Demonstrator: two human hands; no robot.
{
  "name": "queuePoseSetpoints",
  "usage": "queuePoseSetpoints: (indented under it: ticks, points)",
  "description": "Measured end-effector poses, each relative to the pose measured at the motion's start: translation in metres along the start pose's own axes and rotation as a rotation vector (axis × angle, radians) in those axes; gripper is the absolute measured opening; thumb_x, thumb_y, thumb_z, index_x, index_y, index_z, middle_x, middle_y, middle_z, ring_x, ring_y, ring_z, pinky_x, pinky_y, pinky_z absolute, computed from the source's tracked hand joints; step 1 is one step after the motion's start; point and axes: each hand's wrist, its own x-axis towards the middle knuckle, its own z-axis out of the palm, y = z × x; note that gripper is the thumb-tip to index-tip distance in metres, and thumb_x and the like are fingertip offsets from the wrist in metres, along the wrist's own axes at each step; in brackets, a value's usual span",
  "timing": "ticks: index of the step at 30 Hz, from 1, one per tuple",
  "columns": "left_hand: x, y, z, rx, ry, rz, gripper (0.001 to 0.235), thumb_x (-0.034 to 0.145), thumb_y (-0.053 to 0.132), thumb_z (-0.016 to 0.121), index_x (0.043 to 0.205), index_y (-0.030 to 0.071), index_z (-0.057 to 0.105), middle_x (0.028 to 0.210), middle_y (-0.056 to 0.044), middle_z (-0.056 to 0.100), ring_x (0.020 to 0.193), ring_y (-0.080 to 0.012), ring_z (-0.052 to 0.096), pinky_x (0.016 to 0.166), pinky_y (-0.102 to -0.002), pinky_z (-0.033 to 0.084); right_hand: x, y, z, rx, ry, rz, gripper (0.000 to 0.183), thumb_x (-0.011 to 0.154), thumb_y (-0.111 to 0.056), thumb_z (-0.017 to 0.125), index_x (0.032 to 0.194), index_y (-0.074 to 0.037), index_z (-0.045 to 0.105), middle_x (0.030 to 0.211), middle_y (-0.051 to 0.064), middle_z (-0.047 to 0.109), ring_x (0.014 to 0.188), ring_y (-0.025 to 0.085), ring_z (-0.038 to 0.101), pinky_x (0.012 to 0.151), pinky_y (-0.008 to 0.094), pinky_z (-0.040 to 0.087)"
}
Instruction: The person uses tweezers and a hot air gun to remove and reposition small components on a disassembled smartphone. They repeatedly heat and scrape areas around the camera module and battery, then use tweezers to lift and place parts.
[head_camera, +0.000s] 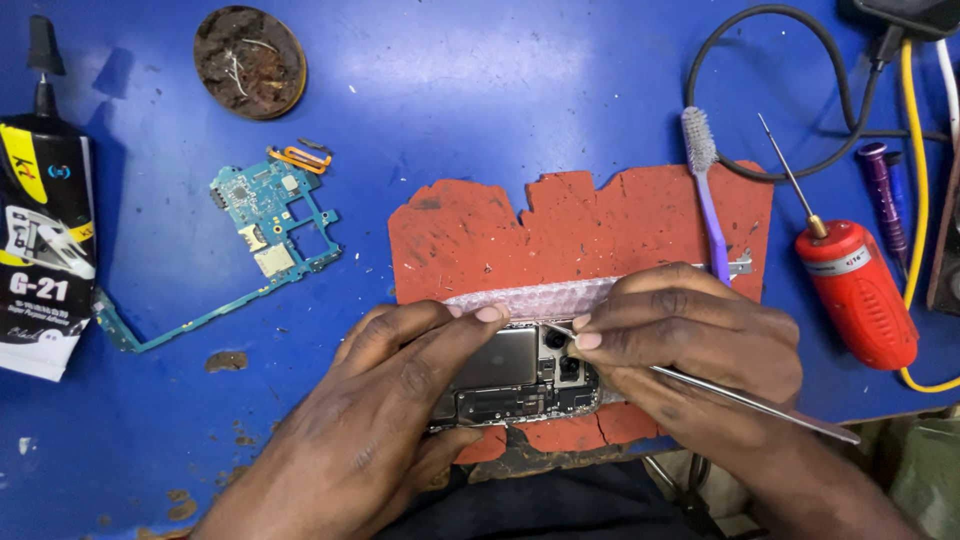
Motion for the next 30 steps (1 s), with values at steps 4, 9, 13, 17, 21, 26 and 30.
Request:
queuePoseSetpoints:
  ticks: [4, 9, 13, 17, 21, 26, 30]
  points:
    - [0.002, 0.004, -0.003, -0.015, 0.012, 0.027, 0.077, 0.085, 0.026, 0.081, 0.148, 0.002, 0.045, 0.116, -0.016, 0.068, 0.128, -0.0386, 0.055, 0.102, -0.049, 0.049, 0.002, -0.001, 0.001, 0.009, -0.030, -0.012, 0.021, 0.078, 0.000, 0.086, 0.095, -0.005, 0.074, 0.091, 0.007, 0.075, 0.089, 0.021, 0.075, 0.077, 0.031, 0.060]
    - [0.003, 0.008, -0.005, -0.019, 0.031, 0.053, 0.076, 0.087, 0.027, 0.080, 0.148, 0.002, 0.043, 0.114, -0.014, 0.067, 0.129, -0.0376, 0.055, 0.104, -0.048, 0.048, 0.004, -0.001, 0.007, 0.019, -0.039, -0.028, 0.021, 0.078, -0.001, 0.087, 0.094, -0.006, 0.074, 0.091, 0.006, 0.076, 0.089, 0.020, 0.076, 0.076, 0.030, 0.060]
    - [0.001, 0.010, -0.006, -0.013, 0.036, 0.050, 0.076, 0.086, 0.025, 0.079, 0.150, 0.004, 0.042, 0.132, -0.017, 0.064, 0.132, -0.0390, 0.053, 0.105, -0.047, 0.047, 0.004, -0.001, 0.005, 0.057, -0.015, -0.019, 0.020, 0.077, -0.001, 0.085, 0.092, -0.005, 0.072, 0.092, 0.006, 0.075, 0.091, 0.020, 0.075, 0.080, 0.031, 0.060]
    - [-0.002, 0.011, -0.005, 0.051, 0.106, 0.090, 0.078, 0.085, 0.024, 0.080, 0.150, 0.006, 0.041, 0.141, -0.018, 0.058, 0.133, -0.0393, 0.053, 0.111, -0.048, 0.044, -0.002, -0.002, -0.002, 0.045, -0.012, 0.016, 0.019, 0.075, 0.002, 0.078, 0.093, -0.002, 0.072, 0.094, 0.010, 0.075, 0.094, 0.023, 0.075, 0.084, 0.033, 0.060]
    - [-0.009, 0.009, -0.009, 0.126, 0.174, 0.109, 0.081, 0.079, 0.019, 0.081, 0.148, 0.006, 0.040, 0.142, -0.019, 0.056, 0.131, -0.0424, 0.053, 0.113, -0.050, 0.042, -0.013, 0.002, -0.002, -0.020, 0.031, 0.046, 0.016, 0.080, 0.001, 0.080, 0.094, -0.002, 0.074, 0.094, 0.010, 0.077, 0.094, 0.022, 0.076, 0.083, 0.031, 0.061]
    - [-0.018, 0.004, -0.010, 0.057, 0.203, 0.022, 0.086, 0.077, 0.016, 0.085, 0.148, 0.006, 0.039, 0.140, -0.020, 0.057, 0.129, -0.0425, 0.056, 0.104, -0.047, 0.050, -0.016, 0.008, -0.001, -0.013, 0.054, -0.026, 0.013, 0.082, 0.001, 0.078, 0.094, -0.002, 0.072, 0.093, 0.008, 0.076, 0.094, 0.021, 0.075, 0.079, 0.031, 0.063]
    - [-0.021, 0.001, -0.010, -0.011, 0.199, -0.035, 0.085, 0.076, 0.014, 0.086, 0.147, 0.007, 0.041, 0.136, -0.020, 0.058, 0.126, -0.0411, 0.060, 0.099, -0.045, 0.054, -0.013, 0.002, 0.002, 0.011, 0.062, 0.039, 0.018, 0.081, 0.001, 0.081, 0.089, -0.003, 0.065, 0.094, 0.011, 0.076, 0.095, 0.023, 0.076, 0.085, 0.037, 0.064]
